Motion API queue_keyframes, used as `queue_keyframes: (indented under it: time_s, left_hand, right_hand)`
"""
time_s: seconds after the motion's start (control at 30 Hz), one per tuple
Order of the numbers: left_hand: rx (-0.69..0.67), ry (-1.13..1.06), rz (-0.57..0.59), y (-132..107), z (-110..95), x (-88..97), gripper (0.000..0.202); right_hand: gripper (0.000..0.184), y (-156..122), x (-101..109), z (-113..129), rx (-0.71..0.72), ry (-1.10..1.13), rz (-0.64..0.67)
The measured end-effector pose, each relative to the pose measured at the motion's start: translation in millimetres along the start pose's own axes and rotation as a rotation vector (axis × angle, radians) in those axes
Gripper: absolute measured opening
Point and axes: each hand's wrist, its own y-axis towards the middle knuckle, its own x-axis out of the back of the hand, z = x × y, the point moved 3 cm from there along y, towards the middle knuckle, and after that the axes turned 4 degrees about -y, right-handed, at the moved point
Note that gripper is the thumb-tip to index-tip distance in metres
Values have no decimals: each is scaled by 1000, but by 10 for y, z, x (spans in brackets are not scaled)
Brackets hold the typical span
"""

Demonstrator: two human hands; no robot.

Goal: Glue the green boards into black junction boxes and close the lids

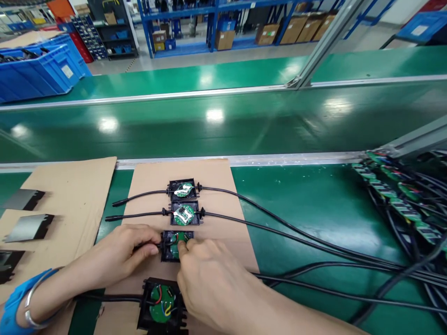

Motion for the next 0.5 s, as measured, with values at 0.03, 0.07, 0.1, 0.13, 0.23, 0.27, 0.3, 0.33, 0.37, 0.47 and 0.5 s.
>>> queue_keyframes:
  time_s: [0.03,0.07,0.1,0.13,0.23,0.27,0.3,0.33,0.37,0.47,0.5]
  left_hand:
    - [4,-6,1,-1,-4,10,16]
    - [3,-11,-5,-4,-10,17,15]
    - [-5,-12,-17,-8,-18,22,15]
    - [-20,-7,-30,-16,-28,20,15]
    - [-81,105,-113,-56,-56,-24,20]
    - [-100,183,-144,-71,-65,-54,22]
    - [-116,280,-167,-85,-75,-92,24]
    - [-130,390,-176,-95,-89,-138,25]
    - [-144,507,-167,-100,-107,-189,25]
    - [-175,842,-61,-81,-173,-330,24]
    - [-181,929,-20,-68,-194,-355,23]
  right_hand:
    - [32,1,-2,3,-2,5,-9]
    - [32,2,-4,7,-5,10,-19]
    - [32,3,-6,11,-6,14,-27]
    - [32,6,-8,12,-11,19,-32]
    - [31,16,-13,7,-32,30,-31]
    - [30,18,-15,2,-39,35,-31]
    - [29,18,-17,-3,-44,41,-36]
    - [27,16,-20,-8,-45,50,-43]
    - [26,13,-24,-11,-40,61,-47]
    - [28,1,-32,-11,-13,80,-49]
    - [29,-1,-30,-6,-6,77,-48]
